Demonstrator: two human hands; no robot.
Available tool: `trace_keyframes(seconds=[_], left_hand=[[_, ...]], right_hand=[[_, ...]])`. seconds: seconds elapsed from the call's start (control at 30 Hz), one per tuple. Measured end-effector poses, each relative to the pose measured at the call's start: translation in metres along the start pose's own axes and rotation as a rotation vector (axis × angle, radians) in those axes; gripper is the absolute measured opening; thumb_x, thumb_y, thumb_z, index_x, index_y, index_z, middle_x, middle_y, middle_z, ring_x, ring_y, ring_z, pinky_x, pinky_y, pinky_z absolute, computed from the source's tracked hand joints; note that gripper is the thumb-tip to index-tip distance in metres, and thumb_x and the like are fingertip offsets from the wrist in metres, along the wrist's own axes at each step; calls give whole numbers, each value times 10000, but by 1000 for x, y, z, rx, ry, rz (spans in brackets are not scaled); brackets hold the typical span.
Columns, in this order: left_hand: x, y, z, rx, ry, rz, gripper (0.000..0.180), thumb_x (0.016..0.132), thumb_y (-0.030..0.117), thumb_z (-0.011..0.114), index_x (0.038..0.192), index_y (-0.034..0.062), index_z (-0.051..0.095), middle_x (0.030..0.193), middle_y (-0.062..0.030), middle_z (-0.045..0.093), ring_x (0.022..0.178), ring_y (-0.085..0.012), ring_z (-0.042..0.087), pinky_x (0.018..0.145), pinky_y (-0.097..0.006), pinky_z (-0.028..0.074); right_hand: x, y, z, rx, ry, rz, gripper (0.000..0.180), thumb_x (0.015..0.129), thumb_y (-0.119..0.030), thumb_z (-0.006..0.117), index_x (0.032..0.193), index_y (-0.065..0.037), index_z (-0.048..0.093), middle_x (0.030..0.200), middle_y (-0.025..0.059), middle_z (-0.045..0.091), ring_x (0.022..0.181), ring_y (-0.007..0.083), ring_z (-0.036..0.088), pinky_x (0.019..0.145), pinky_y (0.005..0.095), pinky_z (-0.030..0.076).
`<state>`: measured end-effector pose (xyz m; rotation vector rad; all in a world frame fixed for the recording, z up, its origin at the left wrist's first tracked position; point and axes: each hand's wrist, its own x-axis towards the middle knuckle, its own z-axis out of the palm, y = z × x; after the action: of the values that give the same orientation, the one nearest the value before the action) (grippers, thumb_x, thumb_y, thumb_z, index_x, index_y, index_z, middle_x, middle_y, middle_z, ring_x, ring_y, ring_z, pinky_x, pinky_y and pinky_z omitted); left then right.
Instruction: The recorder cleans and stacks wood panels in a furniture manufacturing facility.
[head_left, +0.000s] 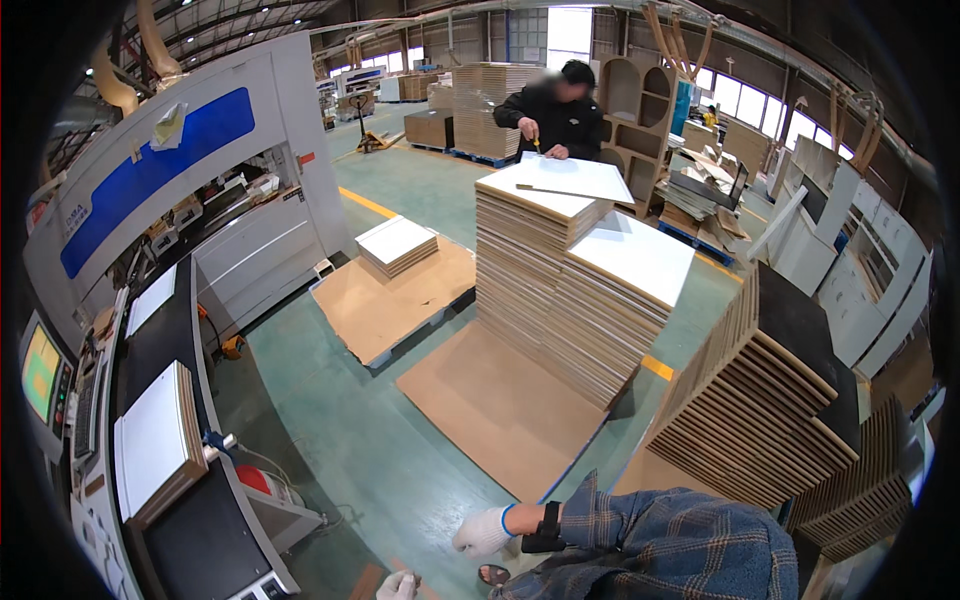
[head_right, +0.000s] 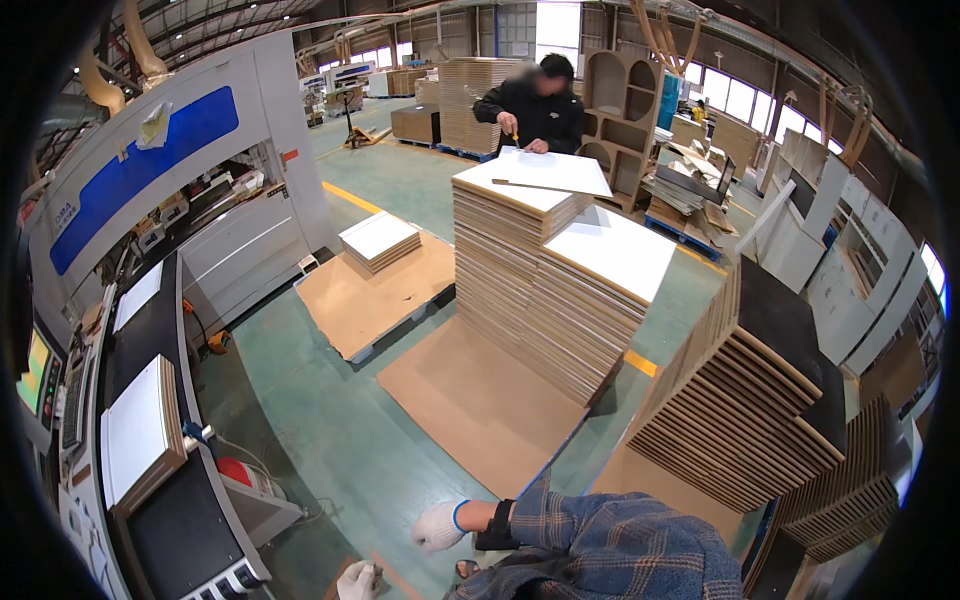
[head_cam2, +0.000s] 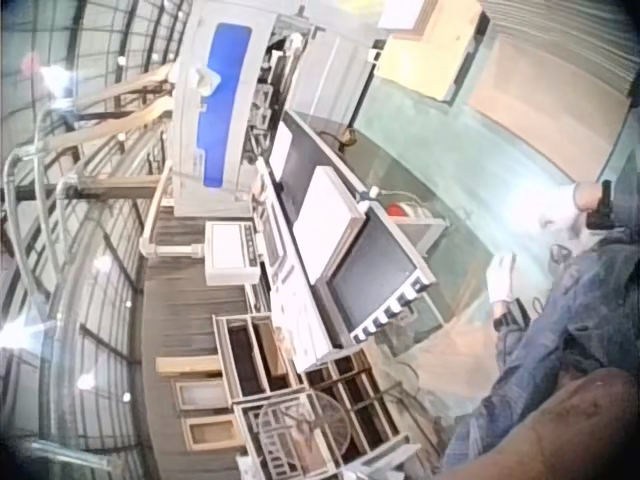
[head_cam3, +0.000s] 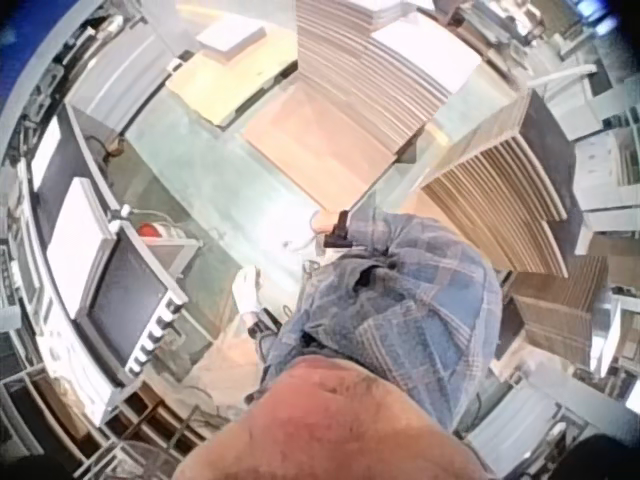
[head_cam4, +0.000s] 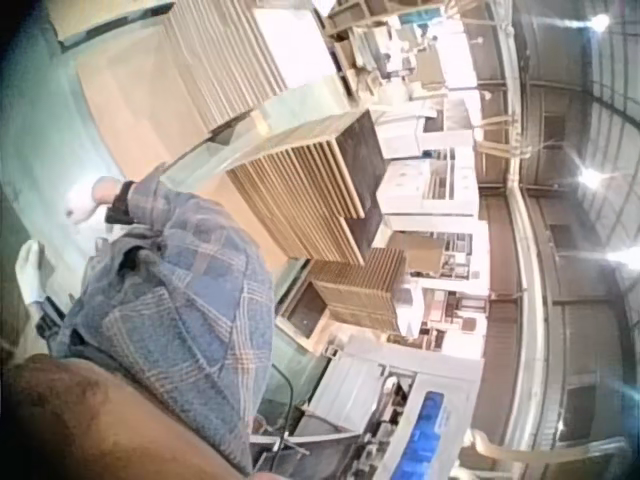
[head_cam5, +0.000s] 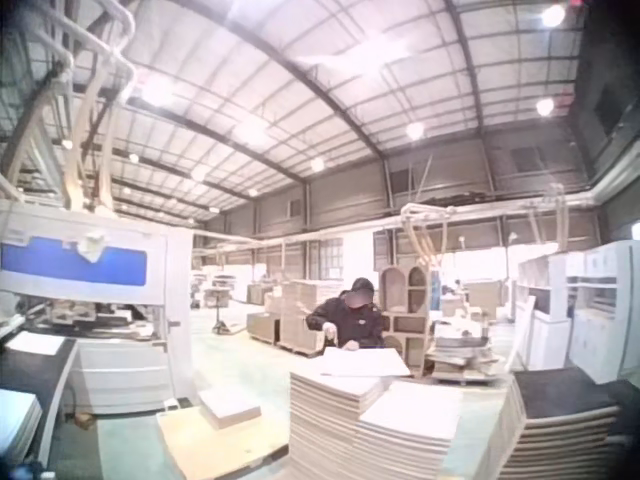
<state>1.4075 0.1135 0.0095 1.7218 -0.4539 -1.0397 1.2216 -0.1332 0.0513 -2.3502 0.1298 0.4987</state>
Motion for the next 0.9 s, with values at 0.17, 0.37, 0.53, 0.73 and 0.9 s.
trace_keyframes(seconds=[0.17, 0.37, 0.53, 0.73, 0.9], left_hand=[[127, 62, -16, 104, 2, -16, 327, 966, 236, 707, 1080, -64, 766, 999, -110, 787, 934, -162, 719, 861, -311, 567], [289, 131, -9, -28, -88, -109, 361, 991, 279, 690, 1147, -39, 757, 1070, -128, 784, 1030, -192, 712, 928, -325, 541], [395, 225, -38, 204, -25, 4, 385, 1011, 300, 677, 1201, -29, 742, 1108, -114, 774, 1060, -189, 698, 967, -321, 526], [518, 275, -90, 98, 8, 43, 379, 1015, 289, 682, 1206, -34, 740, 1103, -91, 776, 1041, -162, 692, 969, -305, 524], [652, 293, -155, 32, 67, 9, 346, 1016, 251, 667, 1186, -40, 746, 1073, -93, 785, 1021, -165, 701, 961, -309, 533]], right_hand=[[95, 52, -108, -72, -104, 23, 358, 954, -341, 589, 1180, -83, 694, 1111, 223, 733, 1057, 442, 686, 906, 531, 532], [214, 145, -233, -98, -107, 22, 380, 989, -381, 557, 1234, -129, 702, 1128, 203, 746, 1058, 430, 696, 944, 509, 540], [304, 163, -353, -149, -171, 23, 424, 998, -379, 537, 1305, -134, 695, 1162, 222, 742, 1088, 432, 691, 968, 495, 538], [420, 186, -473, -200, -261, -89, 443, 1010, -374, 522, 1337, -123, 682, 1177, 227, 737, 1100, 435, 687, 980, 499, 533], [548, 225, -544, -190, -312, -155, 448, 1020, -397, 519, 1331, -123, 687, 1164, 230, 735, 1081, 446, 681, 969, 503, 528]])
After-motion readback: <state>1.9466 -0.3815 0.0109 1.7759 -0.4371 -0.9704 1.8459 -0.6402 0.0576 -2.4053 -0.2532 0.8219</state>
